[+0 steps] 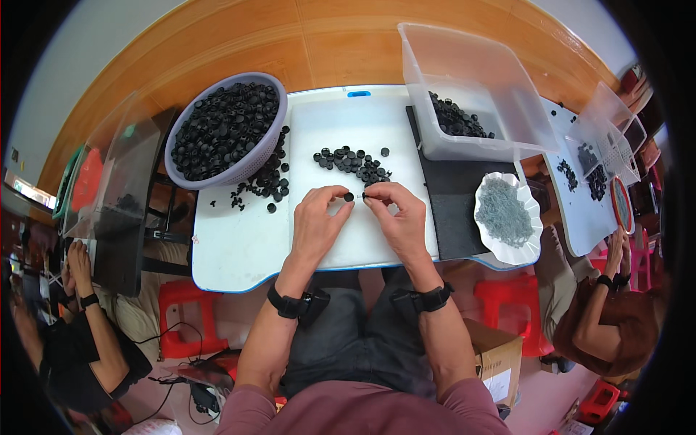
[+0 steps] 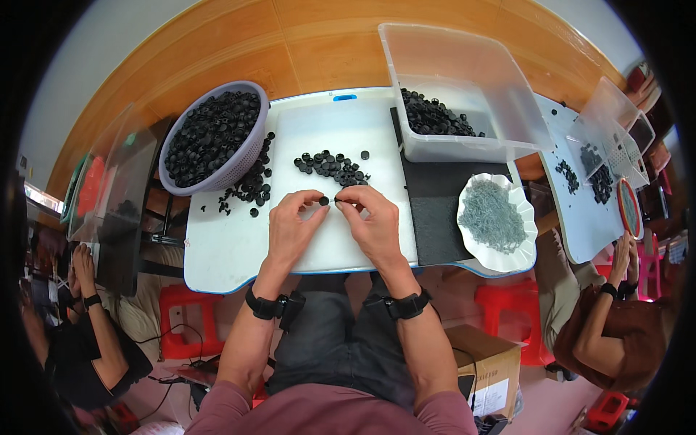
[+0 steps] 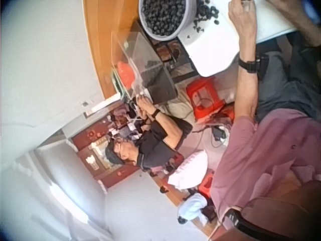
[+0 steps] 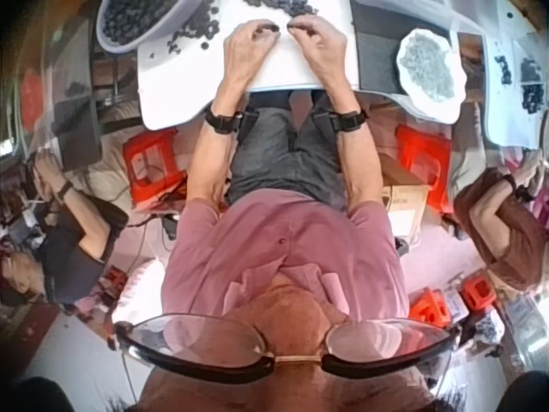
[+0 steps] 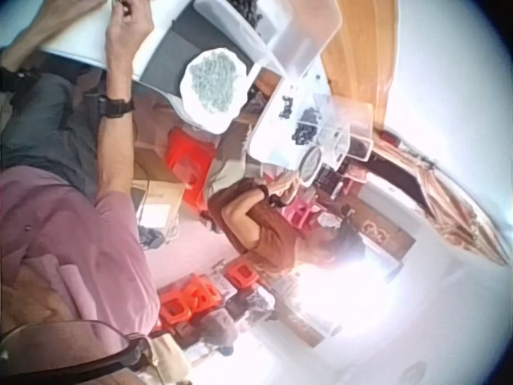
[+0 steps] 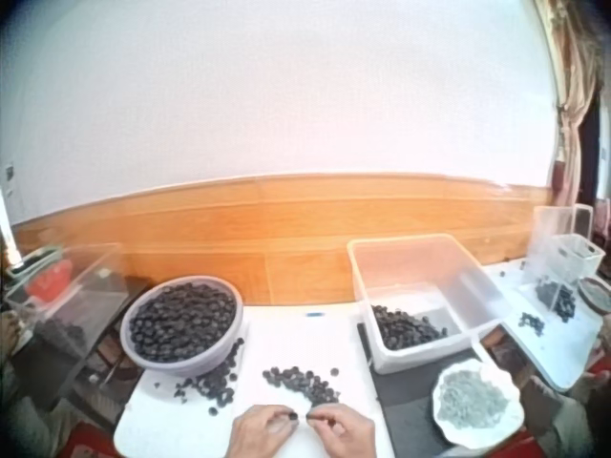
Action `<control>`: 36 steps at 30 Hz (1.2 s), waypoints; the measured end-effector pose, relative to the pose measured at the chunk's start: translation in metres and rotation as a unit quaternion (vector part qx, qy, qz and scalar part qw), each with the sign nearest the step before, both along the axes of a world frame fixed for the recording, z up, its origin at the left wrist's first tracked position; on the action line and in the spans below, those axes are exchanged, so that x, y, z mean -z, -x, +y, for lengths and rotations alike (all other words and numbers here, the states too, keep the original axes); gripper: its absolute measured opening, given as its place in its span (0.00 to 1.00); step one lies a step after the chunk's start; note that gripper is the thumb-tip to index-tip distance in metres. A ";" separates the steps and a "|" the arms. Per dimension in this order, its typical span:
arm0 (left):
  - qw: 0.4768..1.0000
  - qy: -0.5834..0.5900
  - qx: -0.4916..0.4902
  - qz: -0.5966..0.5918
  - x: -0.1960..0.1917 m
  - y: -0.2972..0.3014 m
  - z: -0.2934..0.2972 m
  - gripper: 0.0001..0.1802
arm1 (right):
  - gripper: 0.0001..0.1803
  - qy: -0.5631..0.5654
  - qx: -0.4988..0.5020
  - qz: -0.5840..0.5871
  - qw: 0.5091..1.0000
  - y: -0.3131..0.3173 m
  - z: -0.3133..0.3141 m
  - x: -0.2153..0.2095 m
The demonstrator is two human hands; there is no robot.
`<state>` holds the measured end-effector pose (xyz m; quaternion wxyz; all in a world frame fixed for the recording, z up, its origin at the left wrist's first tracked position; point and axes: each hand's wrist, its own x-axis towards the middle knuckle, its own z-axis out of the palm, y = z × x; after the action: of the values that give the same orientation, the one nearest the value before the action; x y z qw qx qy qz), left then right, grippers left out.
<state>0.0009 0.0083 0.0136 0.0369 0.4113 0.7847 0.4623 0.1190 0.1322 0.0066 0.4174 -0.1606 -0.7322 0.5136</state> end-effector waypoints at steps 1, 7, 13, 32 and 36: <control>1.000 0.001 0.002 -0.001 0.002 -0.001 0.002 0.14 | 0.08 0.001 0.002 -0.001 1.000 0.000 0.000 -0.001; 0.998 -0.057 -0.004 0.014 0.012 -0.007 0.007 0.16 | 0.06 -0.069 0.016 -0.027 0.997 0.000 -0.001 -0.001; 0.998 -0.047 0.005 0.037 0.011 -0.007 0.005 0.15 | 0.06 -0.088 0.004 -0.040 0.995 0.001 -0.002 -0.003; 0.998 -0.051 0.025 -0.013 0.012 -0.006 0.002 0.14 | 0.07 -0.003 -0.022 -0.076 0.997 0.002 0.002 0.001; 0.999 -0.036 0.018 -0.035 0.011 -0.006 0.002 0.15 | 0.08 0.004 -0.041 -0.051 0.998 0.002 0.005 0.005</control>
<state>0.0070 0.0104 0.0024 0.0581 0.4096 0.7583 0.5038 0.1166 0.1372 0.0012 0.3574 -0.1585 -0.7563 0.5246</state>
